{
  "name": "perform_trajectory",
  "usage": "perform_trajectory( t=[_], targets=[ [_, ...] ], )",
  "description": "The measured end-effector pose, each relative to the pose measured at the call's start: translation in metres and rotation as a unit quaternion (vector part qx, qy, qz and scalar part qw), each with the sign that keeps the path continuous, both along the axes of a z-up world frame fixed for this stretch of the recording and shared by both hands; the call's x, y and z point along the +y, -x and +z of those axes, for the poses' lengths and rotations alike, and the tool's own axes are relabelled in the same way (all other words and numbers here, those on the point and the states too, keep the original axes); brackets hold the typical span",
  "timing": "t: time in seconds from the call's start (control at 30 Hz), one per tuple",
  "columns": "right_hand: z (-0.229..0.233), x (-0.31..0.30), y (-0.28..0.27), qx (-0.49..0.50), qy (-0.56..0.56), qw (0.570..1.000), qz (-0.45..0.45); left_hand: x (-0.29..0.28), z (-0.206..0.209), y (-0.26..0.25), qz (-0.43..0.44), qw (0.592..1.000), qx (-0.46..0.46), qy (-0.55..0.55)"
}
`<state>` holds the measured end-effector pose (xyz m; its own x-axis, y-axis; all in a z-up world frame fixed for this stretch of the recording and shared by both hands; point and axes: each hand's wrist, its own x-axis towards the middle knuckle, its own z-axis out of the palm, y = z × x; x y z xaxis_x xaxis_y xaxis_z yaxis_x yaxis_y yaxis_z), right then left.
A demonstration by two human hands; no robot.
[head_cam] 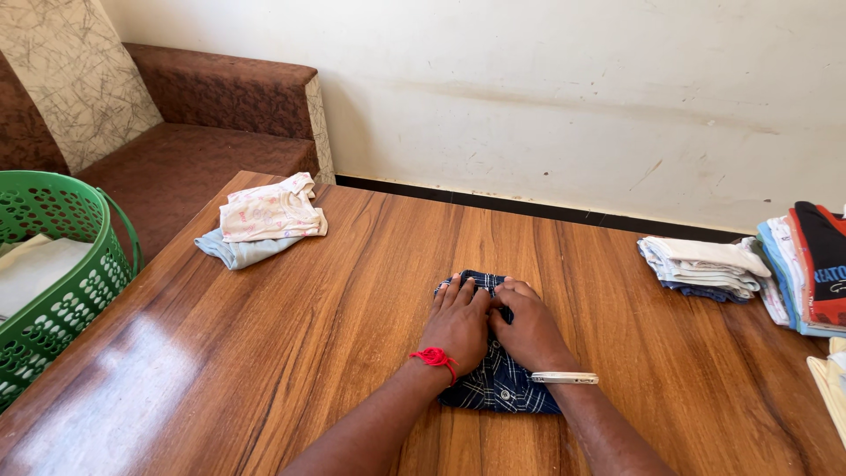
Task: The person folds several garments on a wooden table, including a red t-shirt, a blue plaid shirt, and a white patterned top. Each item is smoothed and folded by hand, then stacked on the right side of the table.
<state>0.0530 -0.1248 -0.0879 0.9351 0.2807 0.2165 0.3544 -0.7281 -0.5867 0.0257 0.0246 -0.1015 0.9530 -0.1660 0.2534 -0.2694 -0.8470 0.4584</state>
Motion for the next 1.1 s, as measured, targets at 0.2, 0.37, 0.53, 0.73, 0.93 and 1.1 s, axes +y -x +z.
perform_trajectory(
  t=[0.2,0.37,0.53,0.73,0.93,1.1],
  targets=[
    [-0.004,0.0,-0.003,-0.04,0.112,0.993,0.014,0.001,0.005,0.003,-0.012,1.0,-0.01,0.006],
    [-0.003,-0.001,-0.004,0.022,0.12,0.993,0.011,0.012,0.009,0.005,0.0,1.0,0.013,-0.028],
    [0.003,-0.004,-0.005,0.083,0.111,0.99,-0.032,0.025,0.022,-0.001,0.002,0.995,0.095,-0.037],
    [0.008,-0.005,-0.004,0.136,0.179,0.972,-0.072,0.03,0.039,-0.001,0.023,0.972,0.19,-0.135],
    [0.038,-0.014,0.005,0.232,0.077,0.964,-0.101,0.042,0.038,0.003,0.055,0.969,0.192,-0.144],
    [0.054,-0.038,0.02,0.216,-0.019,0.975,-0.041,0.065,0.019,0.012,-0.054,0.998,0.008,0.042]
  ],
)
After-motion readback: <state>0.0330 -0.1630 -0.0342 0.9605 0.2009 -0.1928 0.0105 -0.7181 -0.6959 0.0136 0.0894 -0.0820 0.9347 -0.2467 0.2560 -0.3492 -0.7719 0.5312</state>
